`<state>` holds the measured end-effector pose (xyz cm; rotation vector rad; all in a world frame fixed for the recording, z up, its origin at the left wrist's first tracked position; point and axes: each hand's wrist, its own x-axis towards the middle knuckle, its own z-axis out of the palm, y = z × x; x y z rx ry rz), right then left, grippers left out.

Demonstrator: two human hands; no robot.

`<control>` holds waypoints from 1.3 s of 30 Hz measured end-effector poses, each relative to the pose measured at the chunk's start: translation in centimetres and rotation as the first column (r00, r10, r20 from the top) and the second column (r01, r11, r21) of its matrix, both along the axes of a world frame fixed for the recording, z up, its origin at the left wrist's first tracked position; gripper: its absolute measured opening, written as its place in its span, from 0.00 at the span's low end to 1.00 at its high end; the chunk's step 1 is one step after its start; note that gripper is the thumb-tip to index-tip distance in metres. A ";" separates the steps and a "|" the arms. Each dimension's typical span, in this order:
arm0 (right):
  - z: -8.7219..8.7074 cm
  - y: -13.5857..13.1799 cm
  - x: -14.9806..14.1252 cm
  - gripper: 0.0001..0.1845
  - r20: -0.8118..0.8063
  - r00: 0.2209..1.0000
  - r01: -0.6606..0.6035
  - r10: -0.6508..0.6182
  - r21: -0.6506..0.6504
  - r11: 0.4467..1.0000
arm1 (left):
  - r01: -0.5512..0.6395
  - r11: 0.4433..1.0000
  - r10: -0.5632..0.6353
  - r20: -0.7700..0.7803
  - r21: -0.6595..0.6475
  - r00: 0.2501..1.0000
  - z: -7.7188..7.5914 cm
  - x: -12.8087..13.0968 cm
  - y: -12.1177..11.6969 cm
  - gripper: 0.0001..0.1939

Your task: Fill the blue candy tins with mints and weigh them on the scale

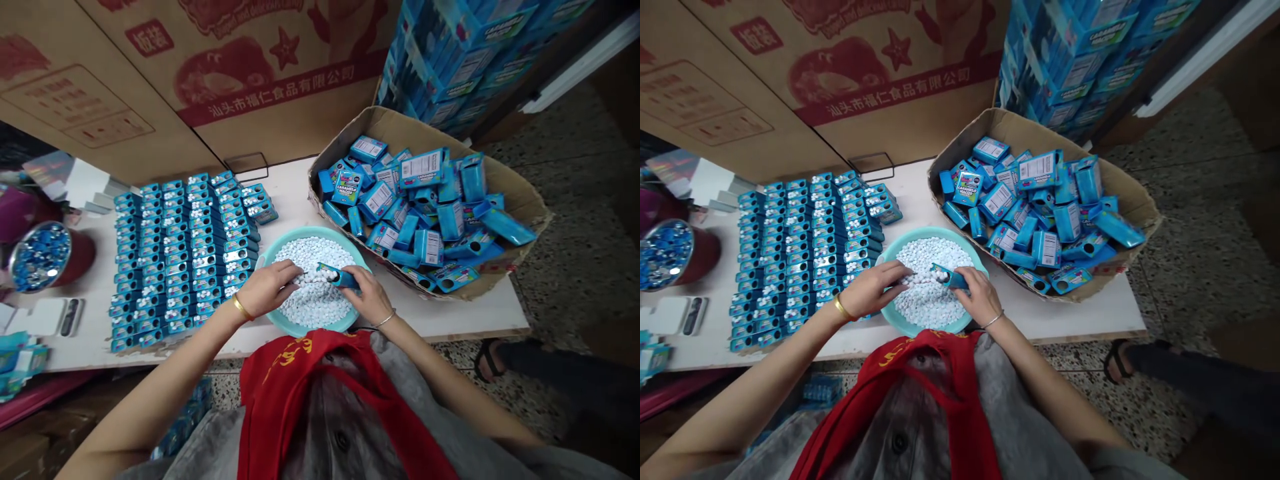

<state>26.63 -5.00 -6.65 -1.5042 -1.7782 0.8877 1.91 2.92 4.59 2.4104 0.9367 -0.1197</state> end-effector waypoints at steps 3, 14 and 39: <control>-0.2 0.1 -0.4 0.19 0.031 0.999 -0.014 0.012 0.057 0.998 | 0.079 0.996 -0.067 -0.223 0.047 0.973 1.5 1.7 0.4 0.11; -1.2 -0.1 -1.0 0.18 0.028 1.000 0.013 -0.015 0.074 0.997 | 0.178 0.968 -0.097 -0.392 0.177 0.915 4.2 5.0 -0.8 0.09; -1.0 0.1 1.6 0.21 -0.102 0.947 0.305 -0.304 -0.011 0.952 | -0.241 0.940 0.267 0.081 -0.240 0.960 -11.9 0.5 -4.6 0.13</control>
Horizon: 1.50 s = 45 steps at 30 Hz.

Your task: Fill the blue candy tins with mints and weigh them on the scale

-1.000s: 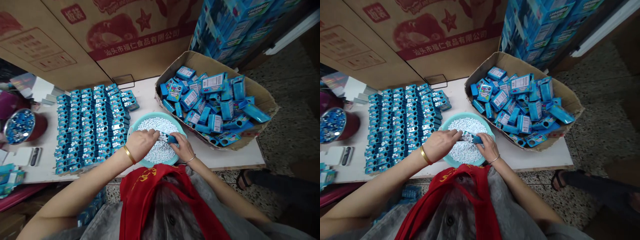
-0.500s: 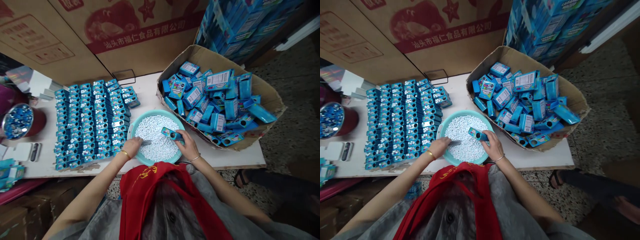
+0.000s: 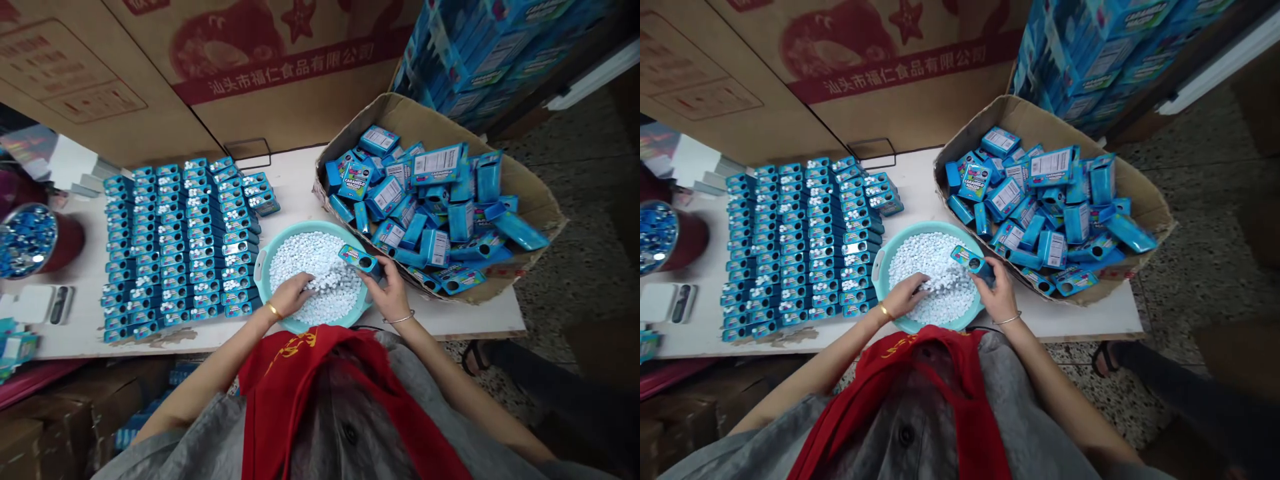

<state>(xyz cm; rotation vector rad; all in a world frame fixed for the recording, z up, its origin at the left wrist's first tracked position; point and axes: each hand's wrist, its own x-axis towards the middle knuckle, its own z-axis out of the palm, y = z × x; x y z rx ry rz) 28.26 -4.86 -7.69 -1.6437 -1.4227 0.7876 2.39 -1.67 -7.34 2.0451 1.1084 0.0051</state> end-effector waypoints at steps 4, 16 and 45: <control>0.2 0.2 -0.9 0.18 0.085 0.989 -0.124 0.120 0.043 0.991 | 0.037 0.993 -0.048 0.090 0.116 0.995 5.9 -2.4 1.7 0.12; 0.0 0.0 -2.9 0.20 0.176 0.950 -0.278 0.260 0.088 0.957 | 0.406 0.896 -0.233 -0.590 0.179 0.773 16.1 4.9 3.7 0.16; 0.1 -0.3 0.2 0.20 0.010 1.000 0.022 -0.022 0.028 0.999 | 0.030 0.999 -0.030 0.020 -0.019 0.999 0.5 1.1 0.3 0.14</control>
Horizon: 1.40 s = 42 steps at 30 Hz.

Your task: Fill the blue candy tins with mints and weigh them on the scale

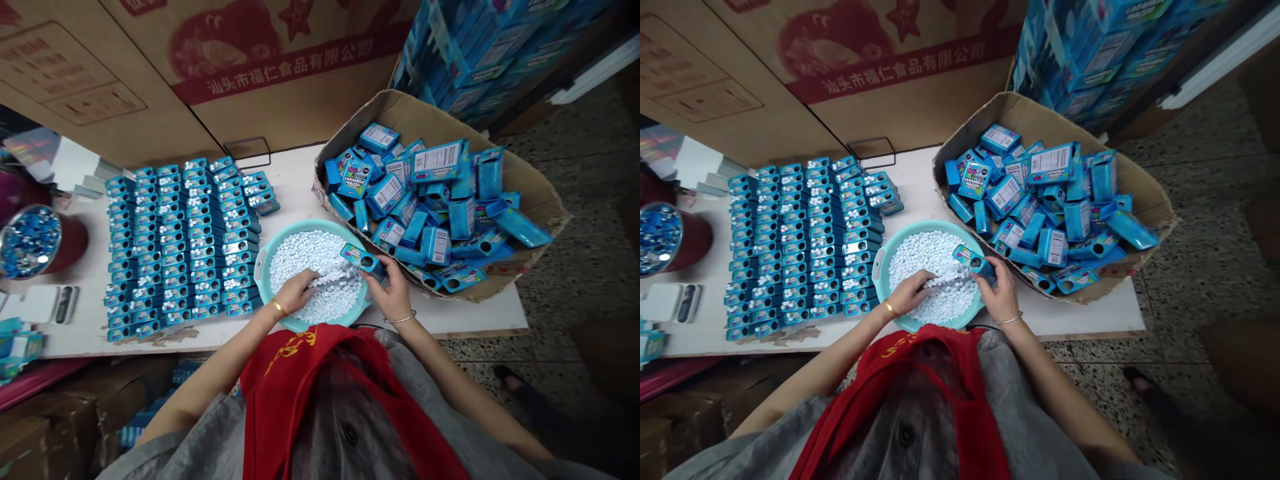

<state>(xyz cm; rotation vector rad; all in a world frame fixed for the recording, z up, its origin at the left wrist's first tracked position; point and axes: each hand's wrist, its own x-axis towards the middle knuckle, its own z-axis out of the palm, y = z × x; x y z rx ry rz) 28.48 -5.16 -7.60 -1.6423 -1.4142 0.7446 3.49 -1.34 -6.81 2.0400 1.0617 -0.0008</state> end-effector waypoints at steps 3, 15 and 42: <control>0.0 0.0 -0.3 0.19 0.041 0.997 -0.062 0.061 0.005 0.998 | 0.001 0.998 -0.007 0.094 0.066 0.996 4.2 -1.6 1.2 0.14; -0.1 -0.5 -2.8 0.20 0.116 0.966 -0.240 0.230 0.079 0.968 | 0.335 0.928 -0.188 -0.571 0.164 0.799 15.2 4.2 3.1 0.11; -0.9 -0.2 -0.2 0.20 -0.011 1.000 0.015 -0.015 0.005 1.000 | -0.002 1.000 0.001 -0.044 -0.028 0.999 -1.6 0.5 -0.2 0.13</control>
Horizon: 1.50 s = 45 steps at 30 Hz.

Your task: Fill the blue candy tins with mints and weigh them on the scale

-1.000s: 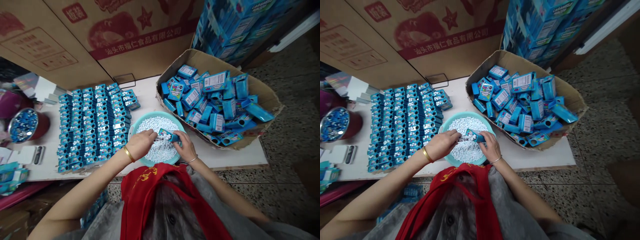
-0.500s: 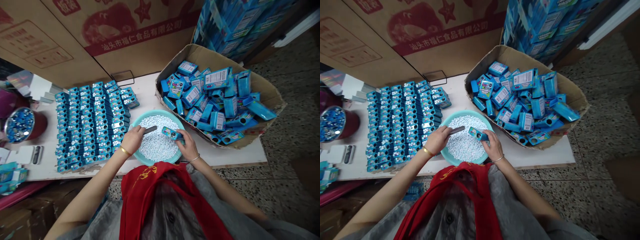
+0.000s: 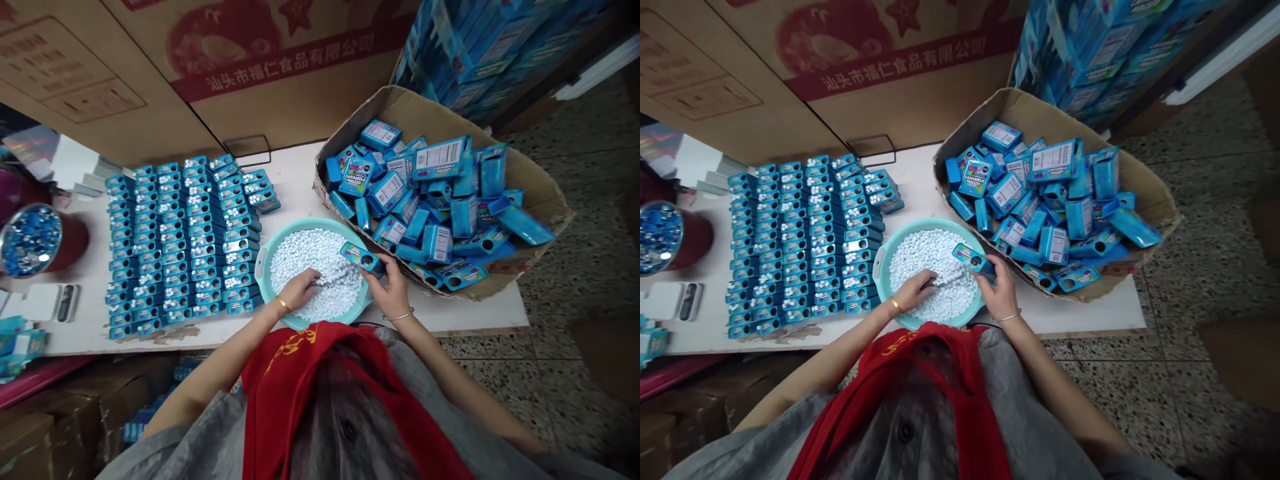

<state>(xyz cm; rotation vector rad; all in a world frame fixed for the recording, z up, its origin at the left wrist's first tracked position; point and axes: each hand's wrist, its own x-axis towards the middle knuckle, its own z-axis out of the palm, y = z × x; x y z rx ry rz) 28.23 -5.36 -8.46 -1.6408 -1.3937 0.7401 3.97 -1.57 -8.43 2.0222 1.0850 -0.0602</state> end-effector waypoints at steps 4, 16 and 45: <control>0.1 0.1 -0.2 0.19 0.020 0.998 -0.060 0.060 0.000 0.998 | -0.012 0.998 0.002 0.185 0.055 0.983 4.9 -2.6 1.3 0.14; -0.1 -0.1 -2.8 0.19 0.090 0.966 -0.250 0.242 0.088 0.964 | 0.384 0.913 -0.247 -0.564 0.137 0.788 16.9 4.2 3.5 0.12; -0.1 0.9 -1.2 0.18 -0.074 0.997 -0.008 0.007 -0.005 1.000 | -0.027 0.999 0.025 0.089 0.027 0.996 4.0 -2.5 0.6 0.13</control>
